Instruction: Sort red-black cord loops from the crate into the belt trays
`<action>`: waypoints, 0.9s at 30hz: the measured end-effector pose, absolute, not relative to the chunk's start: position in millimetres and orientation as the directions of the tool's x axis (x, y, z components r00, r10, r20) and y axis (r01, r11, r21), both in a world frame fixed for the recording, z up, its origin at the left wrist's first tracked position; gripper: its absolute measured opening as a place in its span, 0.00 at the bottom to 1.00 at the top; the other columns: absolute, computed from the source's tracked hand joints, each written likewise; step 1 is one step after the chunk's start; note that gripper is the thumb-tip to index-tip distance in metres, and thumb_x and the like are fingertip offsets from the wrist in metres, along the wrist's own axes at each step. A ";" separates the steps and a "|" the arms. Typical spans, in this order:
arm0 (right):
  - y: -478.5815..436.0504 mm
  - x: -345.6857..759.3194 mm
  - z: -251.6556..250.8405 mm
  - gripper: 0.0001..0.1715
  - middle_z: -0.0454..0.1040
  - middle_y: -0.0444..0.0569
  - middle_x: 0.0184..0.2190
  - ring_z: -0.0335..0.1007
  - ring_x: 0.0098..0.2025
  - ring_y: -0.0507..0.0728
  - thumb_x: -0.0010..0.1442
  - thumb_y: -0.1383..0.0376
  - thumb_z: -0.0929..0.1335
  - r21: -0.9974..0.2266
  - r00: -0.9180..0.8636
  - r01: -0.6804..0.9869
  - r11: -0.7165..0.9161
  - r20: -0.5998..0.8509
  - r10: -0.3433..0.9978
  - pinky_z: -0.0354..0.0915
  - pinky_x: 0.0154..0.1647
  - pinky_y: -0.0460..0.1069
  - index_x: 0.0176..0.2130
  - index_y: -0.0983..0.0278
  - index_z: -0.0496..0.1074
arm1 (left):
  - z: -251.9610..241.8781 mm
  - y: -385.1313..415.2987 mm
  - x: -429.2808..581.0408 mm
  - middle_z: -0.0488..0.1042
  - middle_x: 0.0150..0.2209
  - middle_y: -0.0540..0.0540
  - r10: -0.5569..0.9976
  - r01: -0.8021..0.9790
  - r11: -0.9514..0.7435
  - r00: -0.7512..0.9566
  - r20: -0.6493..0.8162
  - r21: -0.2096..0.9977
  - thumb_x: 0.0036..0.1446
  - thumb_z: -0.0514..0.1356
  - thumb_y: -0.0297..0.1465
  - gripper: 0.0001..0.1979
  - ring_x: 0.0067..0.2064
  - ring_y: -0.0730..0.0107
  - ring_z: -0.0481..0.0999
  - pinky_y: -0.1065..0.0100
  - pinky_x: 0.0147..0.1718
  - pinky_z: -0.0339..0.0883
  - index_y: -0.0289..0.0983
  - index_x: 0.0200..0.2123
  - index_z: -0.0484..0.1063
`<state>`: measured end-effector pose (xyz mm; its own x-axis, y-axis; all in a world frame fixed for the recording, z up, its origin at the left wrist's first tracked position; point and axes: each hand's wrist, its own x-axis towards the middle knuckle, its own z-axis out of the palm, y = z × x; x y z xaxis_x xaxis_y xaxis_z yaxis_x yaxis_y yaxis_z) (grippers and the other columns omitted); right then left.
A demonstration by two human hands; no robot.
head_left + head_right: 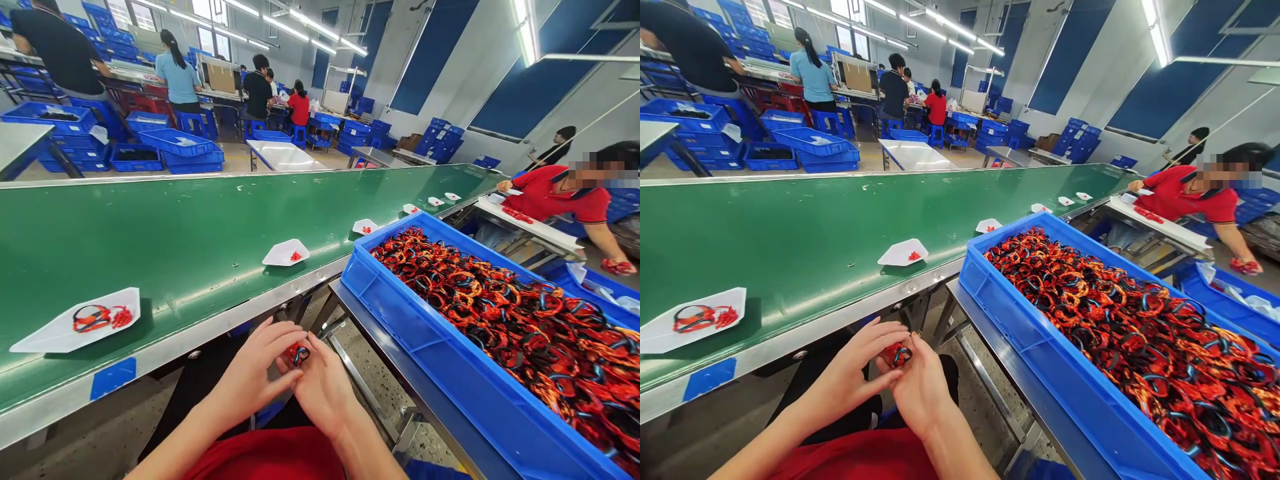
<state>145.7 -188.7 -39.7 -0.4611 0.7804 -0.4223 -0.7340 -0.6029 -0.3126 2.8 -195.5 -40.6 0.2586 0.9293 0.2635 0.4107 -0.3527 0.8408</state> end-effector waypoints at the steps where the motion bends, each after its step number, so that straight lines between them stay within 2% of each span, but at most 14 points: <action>1: -189.8 146.1 -39.5 0.14 0.76 0.50 0.34 0.72 0.38 0.53 0.59 0.60 0.66 -0.307 -0.475 -0.729 -0.612 -0.419 0.774 0.66 0.44 0.48 0.39 0.69 0.73 | -42.1 -193.4 3.7 0.73 0.50 0.46 0.933 0.413 -0.341 0.262 0.248 0.845 0.49 0.64 0.33 0.21 0.54 0.56 0.67 0.53 0.62 0.45 0.48 0.49 0.73; 6: -196.5 148.8 -39.3 0.20 0.76 0.55 0.41 0.71 0.48 0.57 0.58 0.56 0.66 -0.308 -0.540 -0.672 -0.673 -0.419 0.730 0.62 0.50 0.50 0.42 0.69 0.71 | -40.8 -186.6 3.2 0.76 0.43 0.44 0.980 0.362 -0.129 0.188 0.063 0.923 0.49 0.64 0.36 0.17 0.45 0.58 0.73 0.59 0.50 0.64 0.44 0.45 0.75; 11: -199.3 148.5 -42.0 0.25 0.74 0.61 0.45 0.72 0.47 0.58 0.57 0.53 0.66 -0.341 -0.556 -0.635 -0.693 -0.422 0.716 0.60 0.53 0.52 0.45 0.71 0.70 | -41.4 -188.3 4.3 0.77 0.41 0.45 0.987 0.290 -0.003 0.156 -0.044 0.957 0.49 0.63 0.35 0.15 0.43 0.59 0.74 0.64 0.45 0.67 0.43 0.43 0.76; 13: -198.9 149.6 -41.9 0.27 0.74 0.61 0.46 0.72 0.46 0.57 0.57 0.52 0.66 -0.356 -0.550 -0.624 -0.696 -0.432 0.715 0.61 0.51 0.52 0.45 0.72 0.70 | -39.7 -186.2 2.8 0.77 0.40 0.45 0.990 0.295 -0.021 0.140 -0.022 0.955 0.50 0.63 0.35 0.14 0.42 0.60 0.74 0.65 0.45 0.67 0.43 0.42 0.76; 15: -198.8 152.6 -41.1 0.28 0.74 0.60 0.46 0.72 0.46 0.57 0.57 0.52 0.66 -0.383 -0.547 -0.611 -0.693 -0.427 0.720 0.62 0.50 0.51 0.48 0.72 0.70 | -33.8 -177.4 -1.8 0.77 0.41 0.46 0.995 0.346 -0.096 0.071 0.076 0.933 0.50 0.62 0.36 0.14 0.44 0.60 0.73 0.65 0.47 0.65 0.43 0.43 0.75; 18: -201.7 159.7 -40.4 0.26 0.75 0.58 0.44 0.73 0.44 0.56 0.58 0.56 0.66 -0.426 -0.546 -0.589 -0.686 -0.416 0.727 0.63 0.45 0.49 0.51 0.71 0.69 | -18.7 -146.8 -15.6 0.75 0.47 0.46 0.957 0.496 -0.207 -0.075 0.279 0.843 0.52 0.61 0.38 0.17 0.49 0.60 0.71 0.64 0.53 0.59 0.42 0.46 0.73; 20: -205.9 165.6 -42.0 0.23 0.77 0.55 0.39 0.73 0.40 0.55 0.57 0.58 0.68 -0.442 -0.534 -0.583 -0.682 -0.424 0.732 0.64 0.40 0.47 0.49 0.70 0.70 | -9.0 -118.4 -28.7 0.73 0.50 0.44 0.936 0.630 -0.200 -0.103 0.336 0.751 0.54 0.58 0.41 0.20 0.50 0.58 0.70 0.61 0.54 0.58 0.40 0.49 0.70; 22: -211.3 173.2 -46.0 0.20 0.76 0.51 0.35 0.73 0.35 0.53 0.56 0.59 0.69 -0.457 -0.508 -0.586 -0.669 -0.436 0.743 0.64 0.35 0.45 0.45 0.69 0.72 | -3.0 -91.0 -42.9 0.72 0.51 0.41 0.951 0.762 -0.131 -0.084 0.297 0.635 0.56 0.54 0.43 0.24 0.50 0.55 0.70 0.56 0.53 0.58 0.38 0.53 0.66; 24: -216.9 184.4 -52.4 0.19 0.76 0.49 0.32 0.72 0.32 0.51 0.54 0.58 0.70 -0.476 -0.477 -0.593 -0.649 -0.442 0.760 0.63 0.32 0.44 0.42 0.69 0.73 | 0.1 -70.8 -55.6 0.72 0.50 0.38 0.979 0.849 -0.080 -0.031 0.202 0.522 0.57 0.52 0.45 0.27 0.49 0.52 0.71 0.49 0.55 0.53 0.35 0.55 0.63; 26: -221.3 199.6 -59.7 0.21 0.75 0.48 0.31 0.72 0.31 0.51 0.51 0.56 0.72 -0.503 -0.475 -0.583 -0.638 -0.426 0.770 0.62 0.30 0.44 0.41 0.67 0.73 | 3.5 -60.0 -62.8 0.71 0.51 0.36 0.988 0.890 -0.059 -0.011 0.151 0.452 0.55 0.52 0.47 0.30 0.50 0.49 0.70 0.46 0.56 0.50 0.34 0.55 0.63; 27: -222.7 208.3 -62.6 0.22 0.75 0.48 0.31 0.72 0.31 0.52 0.49 0.55 0.73 -0.522 -0.488 -0.564 -0.640 -0.414 0.768 0.62 0.29 0.44 0.40 0.66 0.73 | 6.0 -57.4 -63.1 0.70 0.53 0.35 0.986 0.893 -0.061 -0.014 0.165 0.445 0.54 0.53 0.49 0.32 0.52 0.48 0.69 0.46 0.56 0.51 0.34 0.55 0.62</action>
